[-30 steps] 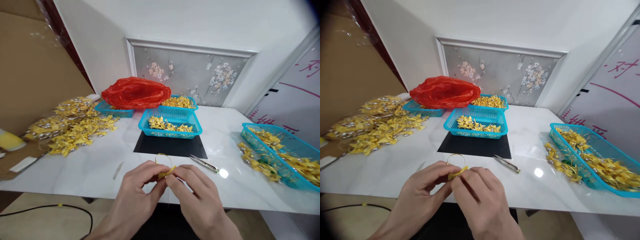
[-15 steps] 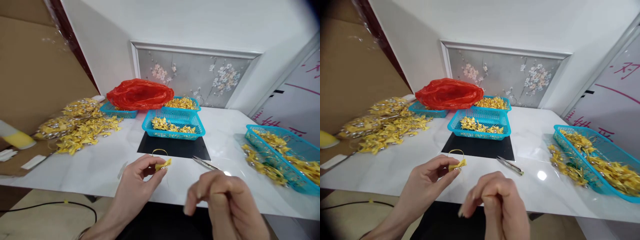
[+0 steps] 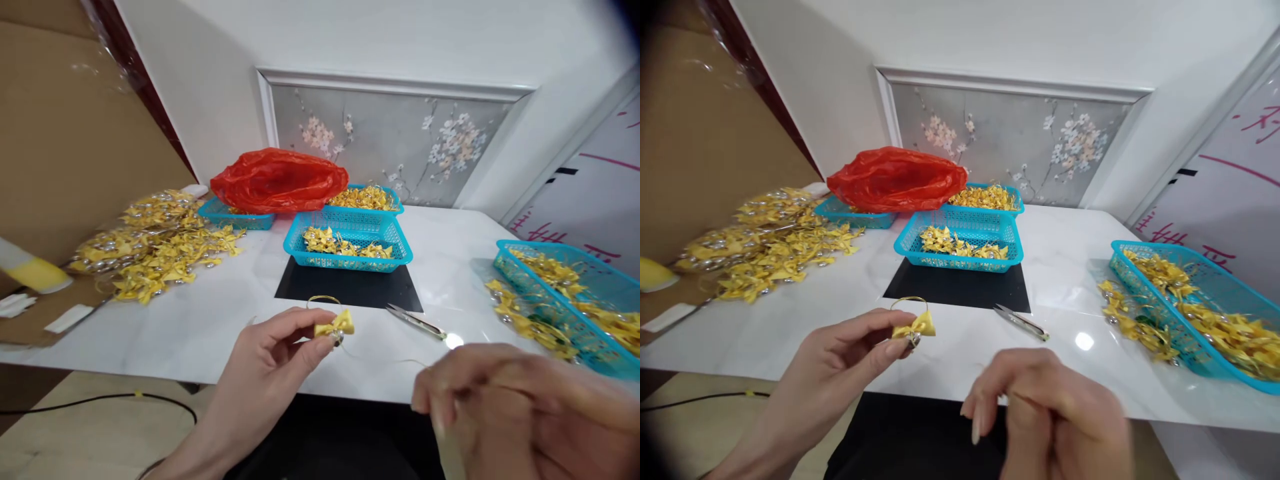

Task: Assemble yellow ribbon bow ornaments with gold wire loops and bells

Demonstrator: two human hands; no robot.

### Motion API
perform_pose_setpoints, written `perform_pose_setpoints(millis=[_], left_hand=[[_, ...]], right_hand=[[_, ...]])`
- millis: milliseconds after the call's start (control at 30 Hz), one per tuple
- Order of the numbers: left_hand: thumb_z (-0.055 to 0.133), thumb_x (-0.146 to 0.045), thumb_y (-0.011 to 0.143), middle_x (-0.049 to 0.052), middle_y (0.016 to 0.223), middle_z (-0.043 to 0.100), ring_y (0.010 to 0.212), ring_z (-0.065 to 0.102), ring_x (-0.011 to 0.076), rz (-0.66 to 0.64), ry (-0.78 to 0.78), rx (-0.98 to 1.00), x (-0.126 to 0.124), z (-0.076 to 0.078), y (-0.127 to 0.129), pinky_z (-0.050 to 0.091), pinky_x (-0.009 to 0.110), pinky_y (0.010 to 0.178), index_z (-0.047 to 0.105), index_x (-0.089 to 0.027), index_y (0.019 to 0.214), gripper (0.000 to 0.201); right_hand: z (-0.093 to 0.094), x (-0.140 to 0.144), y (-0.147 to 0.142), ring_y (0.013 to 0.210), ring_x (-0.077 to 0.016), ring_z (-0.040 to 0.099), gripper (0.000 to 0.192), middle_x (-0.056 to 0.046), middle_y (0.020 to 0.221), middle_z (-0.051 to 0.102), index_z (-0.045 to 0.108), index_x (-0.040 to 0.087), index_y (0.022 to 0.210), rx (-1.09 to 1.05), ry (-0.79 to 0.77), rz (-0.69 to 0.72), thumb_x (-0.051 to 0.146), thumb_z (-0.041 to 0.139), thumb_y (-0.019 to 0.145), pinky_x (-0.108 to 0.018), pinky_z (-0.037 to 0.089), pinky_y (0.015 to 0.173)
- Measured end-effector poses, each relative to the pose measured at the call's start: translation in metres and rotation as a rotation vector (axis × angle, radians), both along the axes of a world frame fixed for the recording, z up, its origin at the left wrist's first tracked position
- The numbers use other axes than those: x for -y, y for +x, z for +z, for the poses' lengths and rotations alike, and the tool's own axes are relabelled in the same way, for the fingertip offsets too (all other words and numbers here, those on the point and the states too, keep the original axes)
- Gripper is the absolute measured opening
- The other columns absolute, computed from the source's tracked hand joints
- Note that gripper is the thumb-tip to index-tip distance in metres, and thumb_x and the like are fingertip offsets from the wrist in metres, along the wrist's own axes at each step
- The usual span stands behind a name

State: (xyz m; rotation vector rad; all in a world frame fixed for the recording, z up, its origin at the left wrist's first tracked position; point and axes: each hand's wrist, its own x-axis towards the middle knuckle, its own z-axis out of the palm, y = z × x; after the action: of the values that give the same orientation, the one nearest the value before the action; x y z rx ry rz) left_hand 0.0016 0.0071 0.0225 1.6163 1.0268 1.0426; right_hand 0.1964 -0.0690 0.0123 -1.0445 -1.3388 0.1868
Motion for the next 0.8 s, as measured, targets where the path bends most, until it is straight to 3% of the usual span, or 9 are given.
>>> perform_pose_setpoints(millis=[167,267,533,800], left_hand=[[0.065,-0.013,0.083,-0.005,0.085,0.077,0.067,0.070,0.0095,0.001,0.123,-0.037,0.007,0.009,0.003,0.057,0.013,0.063,0.079,-0.033,0.094,0.027],[0.064,-0.010,0.083,-0.007,0.081,0.075,0.067,0.070,0.0085,0.012,0.193,-0.064,0.009,0.009,0.003,0.056,0.011,0.063,0.078,-0.035,0.094,0.031],[0.066,-0.011,0.083,-0.011,0.084,0.076,0.069,0.069,0.0074,0.103,0.310,-0.157,0.016,0.008,0.007,0.054,0.009,0.057,0.075,-0.040,0.092,0.032],[0.071,-0.018,0.081,-0.016,0.084,0.076,0.070,0.069,0.0064,0.197,0.337,-0.215,0.019,0.004,0.005,0.055,0.010,0.064,0.073,-0.044,0.089,0.028]], right_hand=[[0.001,-0.010,-0.020,0.068,-0.0073,0.065,0.022,0.003,0.076,0.063,0.056,0.021,0.093,0.156,-0.042,0.090,0.001,0.047,0.090,-0.017,0.055,0.065],[-0.004,-0.010,-0.019,0.079,-0.0088,0.066,0.022,-0.002,0.084,0.062,0.062,0.018,0.093,0.298,-0.042,0.064,0.001,0.050,0.090,-0.016,0.054,0.068],[-0.001,-0.007,-0.033,0.057,-0.0066,0.047,0.024,-0.001,0.076,0.053,0.071,0.020,0.089,0.442,0.069,-0.288,-0.002,0.064,0.082,-0.018,0.039,0.047],[0.007,-0.004,-0.042,0.058,-0.0081,0.053,0.014,0.000,0.064,0.053,0.066,0.015,0.074,0.564,0.110,-0.459,0.005,0.071,0.083,-0.022,0.041,0.051]])
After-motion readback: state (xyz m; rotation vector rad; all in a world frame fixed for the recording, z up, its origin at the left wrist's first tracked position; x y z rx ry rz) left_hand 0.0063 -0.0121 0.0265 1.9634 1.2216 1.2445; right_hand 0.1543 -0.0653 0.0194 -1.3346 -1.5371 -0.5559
